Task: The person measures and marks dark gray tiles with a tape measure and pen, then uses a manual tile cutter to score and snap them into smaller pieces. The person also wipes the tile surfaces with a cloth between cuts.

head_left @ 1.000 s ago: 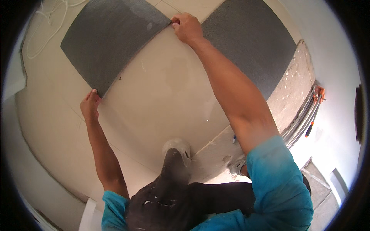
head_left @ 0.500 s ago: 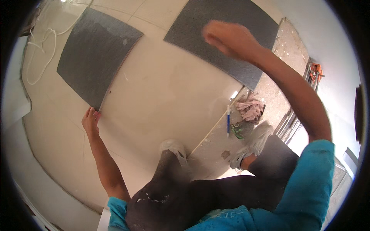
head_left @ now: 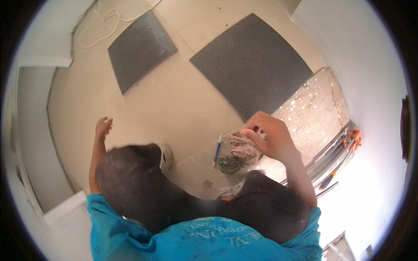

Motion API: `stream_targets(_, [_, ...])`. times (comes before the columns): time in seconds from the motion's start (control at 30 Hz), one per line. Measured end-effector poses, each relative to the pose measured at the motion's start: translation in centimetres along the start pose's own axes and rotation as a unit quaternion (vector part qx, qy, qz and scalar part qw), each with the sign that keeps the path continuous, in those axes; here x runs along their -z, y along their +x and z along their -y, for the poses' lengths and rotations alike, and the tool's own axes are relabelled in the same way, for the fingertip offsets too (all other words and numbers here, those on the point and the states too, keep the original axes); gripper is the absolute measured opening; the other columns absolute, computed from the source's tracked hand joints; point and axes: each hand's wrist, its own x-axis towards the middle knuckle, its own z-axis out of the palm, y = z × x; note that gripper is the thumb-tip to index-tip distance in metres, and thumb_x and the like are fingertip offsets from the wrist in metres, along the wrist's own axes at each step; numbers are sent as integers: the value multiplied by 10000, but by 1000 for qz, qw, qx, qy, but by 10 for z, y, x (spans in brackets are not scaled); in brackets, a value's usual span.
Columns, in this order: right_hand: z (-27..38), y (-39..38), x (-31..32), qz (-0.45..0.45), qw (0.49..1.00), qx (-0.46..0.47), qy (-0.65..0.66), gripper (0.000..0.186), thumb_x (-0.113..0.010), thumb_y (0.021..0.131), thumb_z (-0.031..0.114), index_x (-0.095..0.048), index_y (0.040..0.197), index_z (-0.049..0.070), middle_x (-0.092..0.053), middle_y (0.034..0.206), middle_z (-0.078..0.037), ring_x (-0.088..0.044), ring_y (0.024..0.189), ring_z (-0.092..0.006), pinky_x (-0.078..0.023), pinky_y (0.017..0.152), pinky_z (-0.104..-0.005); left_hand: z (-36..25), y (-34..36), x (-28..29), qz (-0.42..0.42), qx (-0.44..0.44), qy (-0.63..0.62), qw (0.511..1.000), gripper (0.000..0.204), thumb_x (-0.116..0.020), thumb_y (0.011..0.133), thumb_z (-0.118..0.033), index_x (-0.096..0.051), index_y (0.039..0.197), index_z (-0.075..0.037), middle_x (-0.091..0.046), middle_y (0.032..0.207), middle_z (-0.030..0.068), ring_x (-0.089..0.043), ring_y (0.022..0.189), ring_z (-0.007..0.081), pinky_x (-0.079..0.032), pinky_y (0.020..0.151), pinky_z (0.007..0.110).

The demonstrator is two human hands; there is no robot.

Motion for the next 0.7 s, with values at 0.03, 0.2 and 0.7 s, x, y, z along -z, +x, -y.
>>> stream_targets(0.03, [-3, -1, -2, 0, 999, 25, -37, 133, -708, 884, 223, -675, 948, 111, -619, 864, -73, -639, 804, -273, -509, 678, -374, 12, 0, 5, -9, -10, 44, 999, 586, -652, 918, -305, -510, 1393, 8, -705, 1013, 123, -675, 834, 203, -526, 685, 360])
stream_targets(0.2, [-20, -27, 9, -32, 999, 27, -4, 142, -730, 868, 191, -658, 895, 70, -631, 807, -80, -641, 737, -255, -503, 641, -357, -52, -21, -20, -40, -15, -77, 996, 542, -660, 910, -317, -565, 1336, 4, -705, 988, 94, -658, 780, 180, -515, 647, 350])
stream_targets(0.7, [-51, -16, 19, 51, 926, -347, -139, 128, -701, 843, 155, -679, 947, 83, -664, 888, -91, -667, 815, -253, -525, 715, -364, -146, 316, -32, -89, 50, -125, 987, 612, -624, 947, -292, -459, 1415, 67, -509, 1425, 257, -487, 1334, 390, -409, 1082, 491])
